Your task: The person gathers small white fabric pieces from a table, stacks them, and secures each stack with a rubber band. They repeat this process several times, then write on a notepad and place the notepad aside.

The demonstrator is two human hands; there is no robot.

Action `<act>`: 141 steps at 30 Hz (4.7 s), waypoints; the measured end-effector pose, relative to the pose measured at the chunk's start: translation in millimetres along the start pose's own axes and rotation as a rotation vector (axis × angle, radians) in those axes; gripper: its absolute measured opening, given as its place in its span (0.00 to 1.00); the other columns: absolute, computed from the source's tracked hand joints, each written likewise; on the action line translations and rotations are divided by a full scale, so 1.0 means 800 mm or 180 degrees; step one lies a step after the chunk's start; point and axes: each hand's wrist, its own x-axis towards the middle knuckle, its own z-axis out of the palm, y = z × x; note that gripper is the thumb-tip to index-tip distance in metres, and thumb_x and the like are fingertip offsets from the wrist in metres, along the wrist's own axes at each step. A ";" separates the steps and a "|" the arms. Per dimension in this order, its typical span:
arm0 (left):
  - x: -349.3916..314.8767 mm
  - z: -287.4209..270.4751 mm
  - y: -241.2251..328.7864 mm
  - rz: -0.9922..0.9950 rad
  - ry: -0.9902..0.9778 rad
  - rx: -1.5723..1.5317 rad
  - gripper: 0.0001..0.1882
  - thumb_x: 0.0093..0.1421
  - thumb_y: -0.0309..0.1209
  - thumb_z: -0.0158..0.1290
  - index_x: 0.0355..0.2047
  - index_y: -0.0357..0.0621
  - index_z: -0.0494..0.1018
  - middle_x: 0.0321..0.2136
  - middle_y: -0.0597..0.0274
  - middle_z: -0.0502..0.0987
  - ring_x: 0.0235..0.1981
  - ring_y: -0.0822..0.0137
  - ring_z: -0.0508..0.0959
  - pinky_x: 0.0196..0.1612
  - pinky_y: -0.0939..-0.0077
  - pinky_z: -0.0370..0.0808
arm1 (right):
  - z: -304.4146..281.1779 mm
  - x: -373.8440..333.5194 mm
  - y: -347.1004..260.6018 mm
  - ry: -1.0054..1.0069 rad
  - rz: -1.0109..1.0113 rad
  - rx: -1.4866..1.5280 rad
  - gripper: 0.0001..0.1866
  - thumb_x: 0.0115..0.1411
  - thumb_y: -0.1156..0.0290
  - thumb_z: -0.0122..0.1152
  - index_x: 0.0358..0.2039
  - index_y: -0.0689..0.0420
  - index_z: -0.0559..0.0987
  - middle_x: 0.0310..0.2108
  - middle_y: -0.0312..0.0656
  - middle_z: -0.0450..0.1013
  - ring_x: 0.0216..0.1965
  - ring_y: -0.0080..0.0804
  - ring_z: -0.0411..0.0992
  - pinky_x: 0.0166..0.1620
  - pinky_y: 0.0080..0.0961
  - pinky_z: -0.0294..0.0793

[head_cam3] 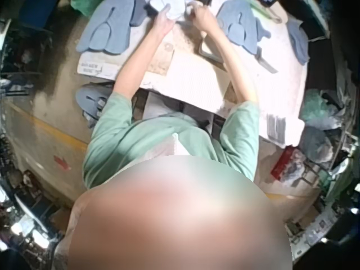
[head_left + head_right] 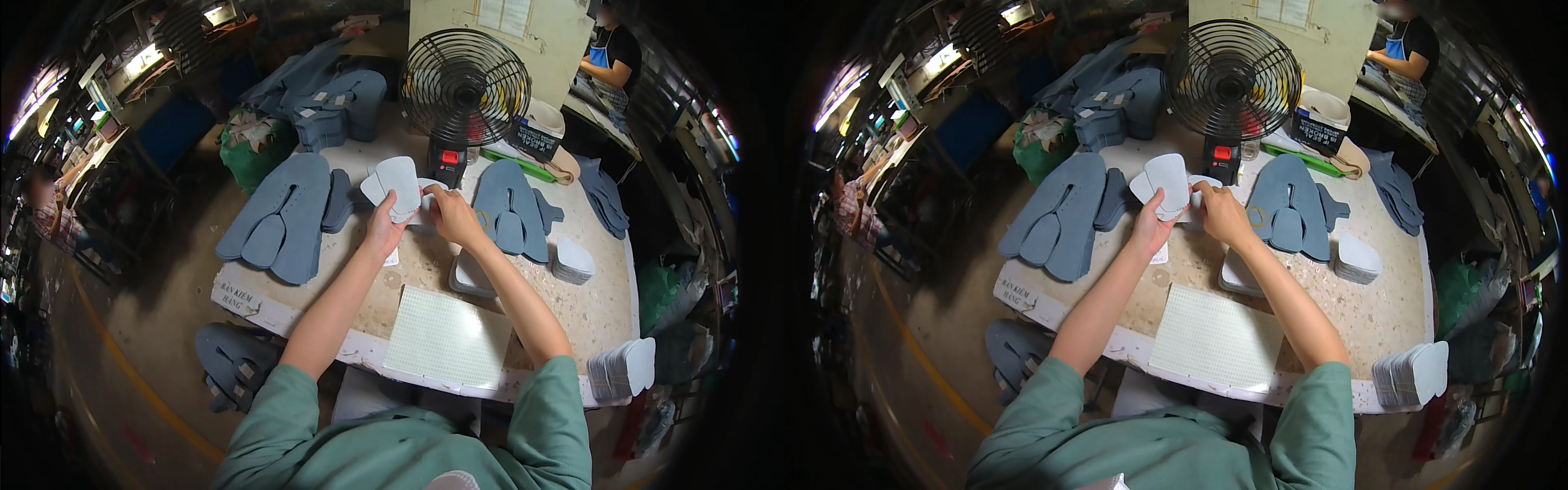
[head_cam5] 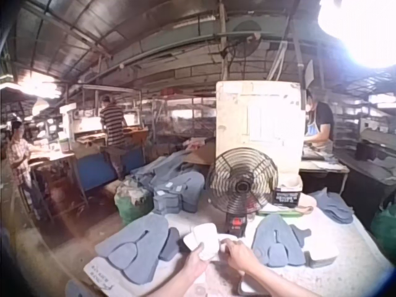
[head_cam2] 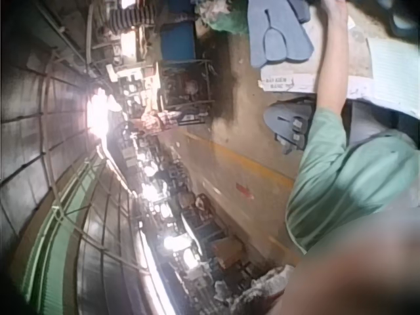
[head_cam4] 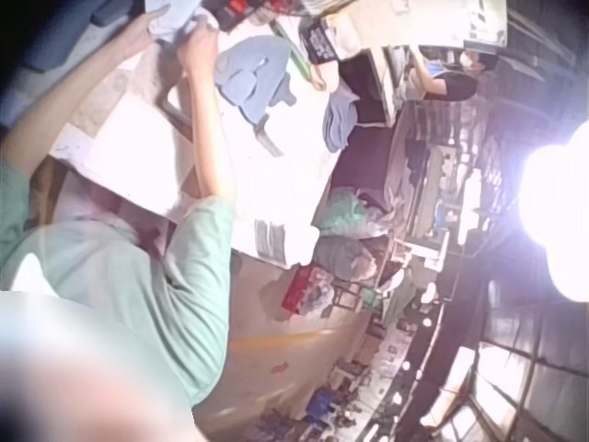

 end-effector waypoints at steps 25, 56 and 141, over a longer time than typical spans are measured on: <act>-0.004 0.009 0.001 0.0084 0.0051 0.0237 0.24 0.70 0.39 0.37 0.60 0.34 0.58 0.55 0.50 0.70 0.57 0.58 0.71 0.61 0.61 0.67 | -0.005 0.005 0.013 0.0063 -0.0547 -0.0618 0.07 0.51 0.71 0.60 0.28 0.62 0.76 0.37 0.48 0.69 0.44 0.47 0.65 0.45 0.38 0.70; -0.002 0.009 0.002 0.0124 0.0216 -0.0303 0.21 0.70 0.41 0.38 0.57 0.42 0.62 0.54 0.59 0.71 0.55 0.63 0.71 0.57 0.59 0.70 | 0.013 0.027 -0.022 0.0741 0.0336 0.0989 0.06 0.52 0.68 0.62 0.26 0.57 0.81 0.31 0.43 0.70 0.40 0.43 0.64 0.45 0.33 0.65; -0.014 0.025 0.050 0.0630 0.0168 0.0450 0.18 0.65 0.29 0.46 0.54 0.39 0.65 0.50 0.54 0.73 0.48 0.60 0.76 0.51 0.58 0.76 | -0.007 0.069 -0.049 0.0874 0.0633 0.1625 0.30 0.47 0.75 0.69 0.53 0.58 0.71 0.29 0.42 0.76 0.29 0.29 0.74 0.34 0.24 0.73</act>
